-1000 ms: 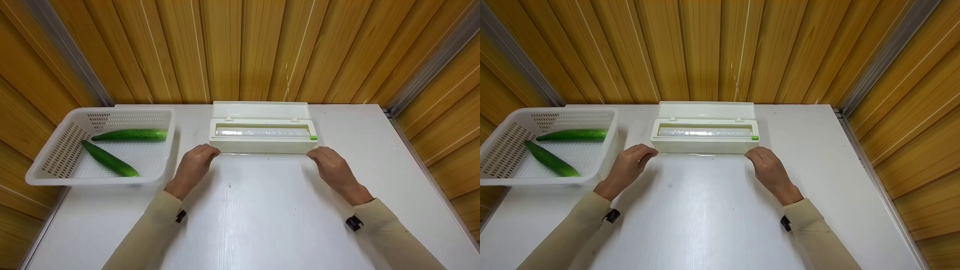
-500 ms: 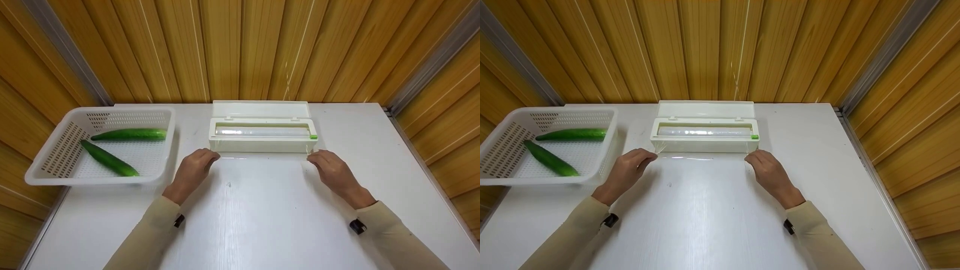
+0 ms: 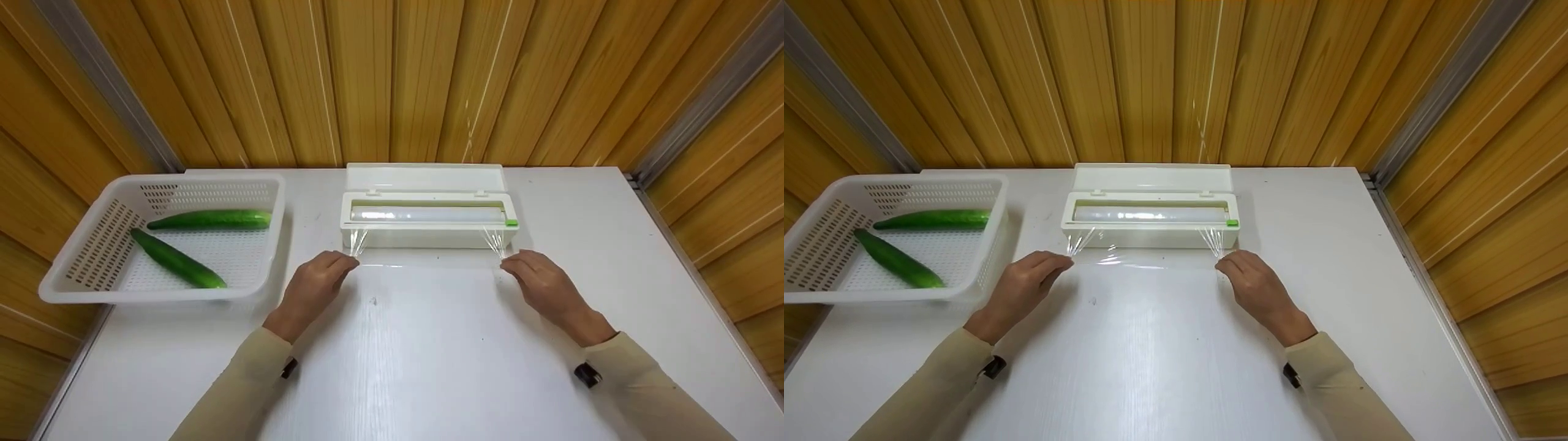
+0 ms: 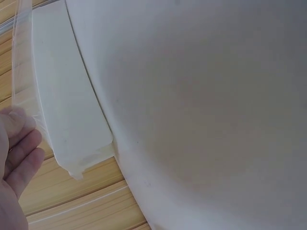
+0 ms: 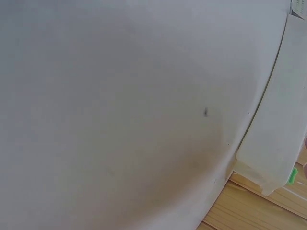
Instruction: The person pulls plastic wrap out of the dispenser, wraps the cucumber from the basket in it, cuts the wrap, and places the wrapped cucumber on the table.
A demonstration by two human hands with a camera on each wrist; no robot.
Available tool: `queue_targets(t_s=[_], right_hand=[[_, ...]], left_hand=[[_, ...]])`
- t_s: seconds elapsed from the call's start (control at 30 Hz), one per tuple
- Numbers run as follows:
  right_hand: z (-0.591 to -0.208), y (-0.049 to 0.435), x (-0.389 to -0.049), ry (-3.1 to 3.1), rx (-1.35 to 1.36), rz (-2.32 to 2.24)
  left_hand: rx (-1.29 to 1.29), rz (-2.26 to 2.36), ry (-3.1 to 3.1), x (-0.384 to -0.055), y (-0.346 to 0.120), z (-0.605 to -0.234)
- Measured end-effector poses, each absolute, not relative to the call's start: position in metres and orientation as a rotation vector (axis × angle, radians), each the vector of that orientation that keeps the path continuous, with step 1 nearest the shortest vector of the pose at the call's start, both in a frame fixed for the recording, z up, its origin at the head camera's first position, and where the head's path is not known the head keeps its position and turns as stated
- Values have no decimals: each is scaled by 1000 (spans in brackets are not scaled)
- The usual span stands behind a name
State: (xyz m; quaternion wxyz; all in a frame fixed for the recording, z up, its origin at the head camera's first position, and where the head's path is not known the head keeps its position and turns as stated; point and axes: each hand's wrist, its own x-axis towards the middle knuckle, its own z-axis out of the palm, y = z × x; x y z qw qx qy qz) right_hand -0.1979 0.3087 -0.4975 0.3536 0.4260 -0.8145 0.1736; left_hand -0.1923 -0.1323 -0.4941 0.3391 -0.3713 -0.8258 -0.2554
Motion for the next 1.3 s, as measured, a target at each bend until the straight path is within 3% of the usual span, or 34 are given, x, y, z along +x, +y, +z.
queue_targets(t_s=[1.3], right_hand=[[-495,313,-186,-2049,1096,403]], left_hand=[[-1021,-611,-2002,-180,-133,-493]])
